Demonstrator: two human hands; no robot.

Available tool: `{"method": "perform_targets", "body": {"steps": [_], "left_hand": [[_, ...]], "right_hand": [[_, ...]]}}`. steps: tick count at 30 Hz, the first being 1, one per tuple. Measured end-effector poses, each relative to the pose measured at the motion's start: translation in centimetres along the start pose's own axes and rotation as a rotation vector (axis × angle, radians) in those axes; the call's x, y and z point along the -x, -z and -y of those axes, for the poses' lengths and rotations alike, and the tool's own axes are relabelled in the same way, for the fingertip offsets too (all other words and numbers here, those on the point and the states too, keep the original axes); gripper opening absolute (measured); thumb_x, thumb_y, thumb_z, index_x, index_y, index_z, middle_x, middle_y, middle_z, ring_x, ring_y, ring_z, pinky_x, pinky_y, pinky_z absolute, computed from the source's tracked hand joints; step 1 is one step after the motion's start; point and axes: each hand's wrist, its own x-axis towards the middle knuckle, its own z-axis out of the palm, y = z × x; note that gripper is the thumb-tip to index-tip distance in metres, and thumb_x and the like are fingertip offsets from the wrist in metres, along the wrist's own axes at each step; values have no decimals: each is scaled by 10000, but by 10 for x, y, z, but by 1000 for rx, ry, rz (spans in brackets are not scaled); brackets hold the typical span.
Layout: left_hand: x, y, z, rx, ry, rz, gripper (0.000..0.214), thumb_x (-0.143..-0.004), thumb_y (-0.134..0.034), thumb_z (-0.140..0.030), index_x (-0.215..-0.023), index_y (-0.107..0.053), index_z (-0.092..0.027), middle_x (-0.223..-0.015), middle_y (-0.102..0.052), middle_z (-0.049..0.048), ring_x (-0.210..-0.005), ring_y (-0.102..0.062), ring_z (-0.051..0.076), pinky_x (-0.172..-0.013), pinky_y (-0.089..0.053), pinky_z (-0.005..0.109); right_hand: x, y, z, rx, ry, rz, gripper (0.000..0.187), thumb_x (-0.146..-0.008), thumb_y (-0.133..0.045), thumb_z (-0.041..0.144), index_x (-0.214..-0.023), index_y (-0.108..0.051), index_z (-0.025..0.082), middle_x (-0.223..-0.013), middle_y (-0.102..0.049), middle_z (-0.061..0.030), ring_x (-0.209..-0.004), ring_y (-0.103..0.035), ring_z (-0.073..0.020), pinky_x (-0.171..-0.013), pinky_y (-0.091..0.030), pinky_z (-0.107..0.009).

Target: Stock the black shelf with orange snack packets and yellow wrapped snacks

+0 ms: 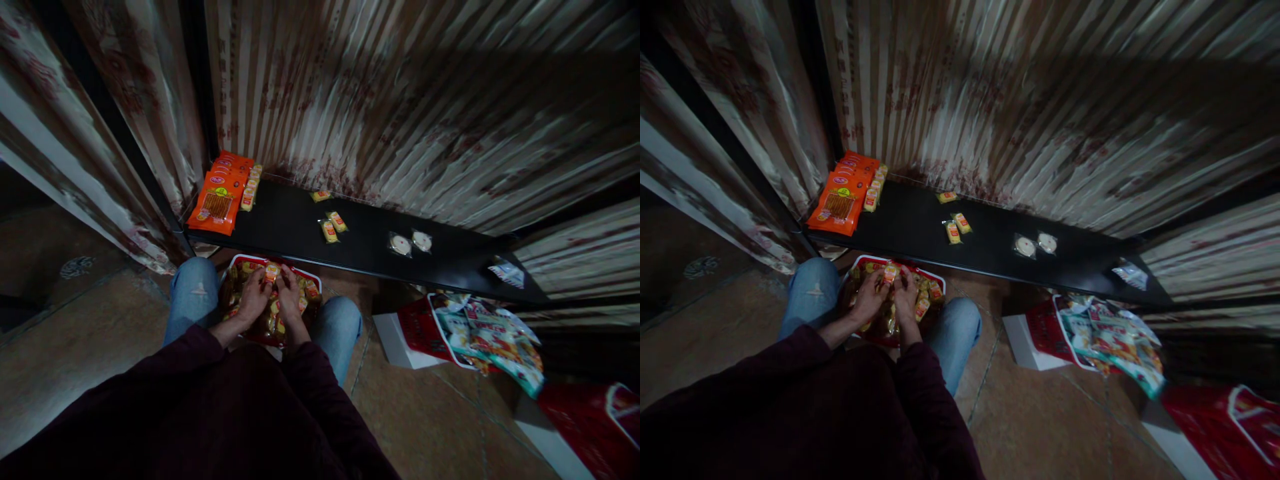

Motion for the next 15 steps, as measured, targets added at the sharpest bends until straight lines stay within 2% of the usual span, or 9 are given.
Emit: {"method": "perform_targets", "body": {"steps": [5, 9, 15], "left_hand": [[0, 3, -1, -69, -15, -8, 504, -762, -554, -183, -1259, -485, -133, -1238, -559, 147, -1195, -506, 254, -1048, -392, 436], [-3, 3, 0, -111, 23, -22, 520, -756, -549, -170, -1270, -483, -127, -1200, -570, 154, -1162, -530, 263, -1028, -409, 448], [-8, -1, 2, -23, 55, -29, 478, -771, -539, -178, -1248, -504, -168, -1242, -575, 126, -1186, -529, 244, -1044, -400, 432]], "right_hand": [[-1, -9, 3, -7, 26, -13, 470, -788, -538, 337, -1244, -549, 223, -1165, -645, -54, -955, -617, -161, -846, -509, -305], [-2, -13, 9, -40, 5, 29, 518, -768, -552, 330, -1270, -520, 205, -1046, -675, -57, -869, -625, -162, -777, -520, -291], [-7, -10, 11, -58, -32, -15, 613, -730, -598, 335, -1312, -470, 194, -1002, -669, -54, -846, -631, -159, -785, -517, -298]]}}
